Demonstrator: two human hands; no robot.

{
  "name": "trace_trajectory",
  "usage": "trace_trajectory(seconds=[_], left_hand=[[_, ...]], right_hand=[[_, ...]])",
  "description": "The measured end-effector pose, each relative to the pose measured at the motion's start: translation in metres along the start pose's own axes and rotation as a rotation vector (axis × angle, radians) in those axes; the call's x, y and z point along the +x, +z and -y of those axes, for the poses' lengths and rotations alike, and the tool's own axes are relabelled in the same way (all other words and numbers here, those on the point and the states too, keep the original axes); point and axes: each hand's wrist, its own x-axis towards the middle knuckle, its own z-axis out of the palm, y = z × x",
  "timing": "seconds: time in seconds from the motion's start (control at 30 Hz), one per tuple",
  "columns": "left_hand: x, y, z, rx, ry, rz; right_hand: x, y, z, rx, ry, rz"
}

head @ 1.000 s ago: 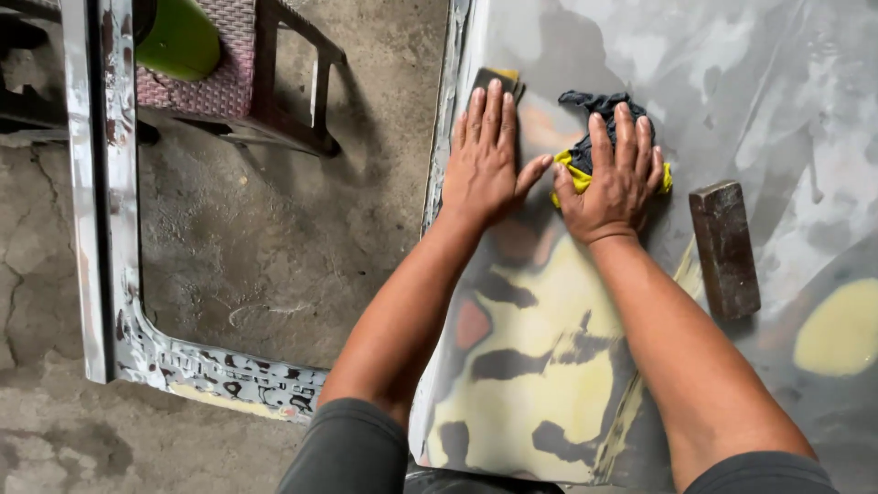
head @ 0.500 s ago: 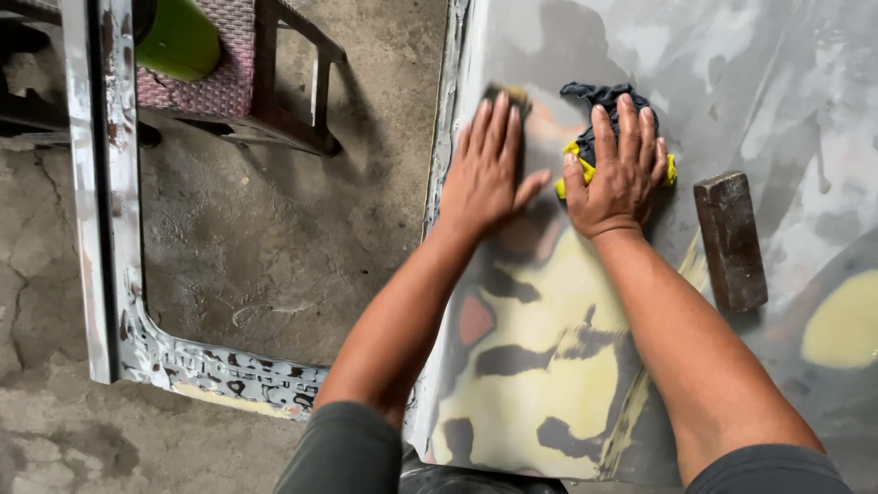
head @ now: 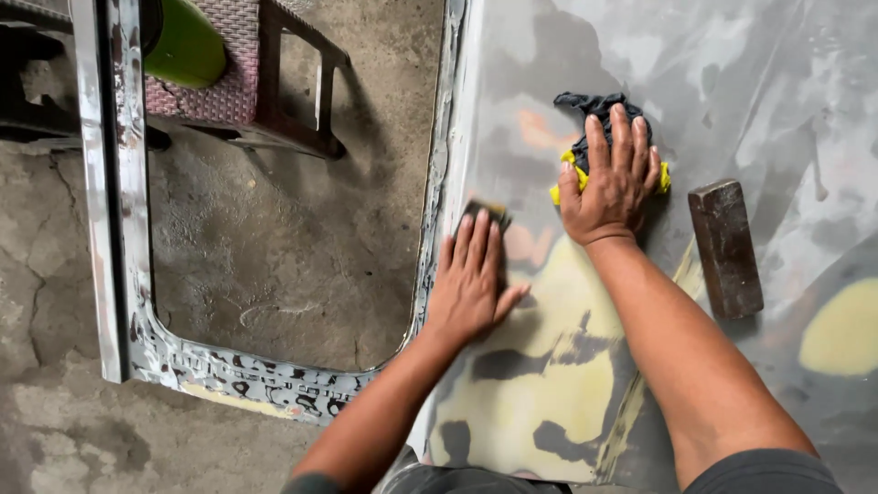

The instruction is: The person scrubs a large, paint-splattered metal frame using a yellow cloth and a small black abrasive block. They repeatedly wipe the frame's edges and surface, occasionally dipping the cloth into a green bucket of water to rinse it before continuing the cleaning process.

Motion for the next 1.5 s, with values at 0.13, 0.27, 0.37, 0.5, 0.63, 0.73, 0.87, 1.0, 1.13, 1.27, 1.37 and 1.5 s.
trace_trajectory(seconds=[0.13,0.27,0.37,0.5,0.63,0.73,0.87,1.0,1.13,1.27,1.37,1.5], left_hand=[[0.104,-0.005,0.023,0.037,0.007,-0.176],[0.145,-0.014,0.031,0.037,-0.024,-0.26],[0.098,-0.022,0.022,-0.012,-0.026,-0.187],[0.0,-0.014,0.007,0.01,0.001,-0.077],[0.01,-0.014,0.008,0.02,-0.016,-0.011],[0.082,-0.012,0.018,0.017,0.014,-0.081],[0.164,-0.021,0.02,0.03,0.002,-0.167],[0.121,-0.015,0.011,0.05,0.019,-0.166],[0.004,-0.006,-0.015,0.011,0.155,0.005],[-0.046,0.012,-0.02,-0.018,0.173,0.093],[0.004,0.013,-0.01,0.005,0.175,0.015],[0.11,-0.008,-0.012,0.047,0.136,-0.062]], right_hand=[[0.001,-0.001,0.0,-0.022,-0.005,-0.005],[0.0,0.0,0.001,-0.001,-0.014,-0.007],[0.0,0.001,0.0,-0.008,-0.025,-0.019],[0.001,-0.001,-0.001,-0.011,-0.007,-0.025],[0.002,-0.001,0.003,-0.009,-0.013,-0.006],[0.0,-0.001,0.0,-0.02,-0.009,-0.007],[0.0,-0.001,0.0,-0.01,-0.003,0.004],[0.0,0.0,-0.001,0.007,-0.005,0.001],[0.0,0.0,-0.003,0.016,-0.013,-0.016],[-0.003,0.005,-0.011,0.033,-0.053,-0.026],[-0.009,0.004,-0.022,0.031,-0.101,-0.031],[-0.039,-0.019,-0.04,0.018,-0.178,0.091]])
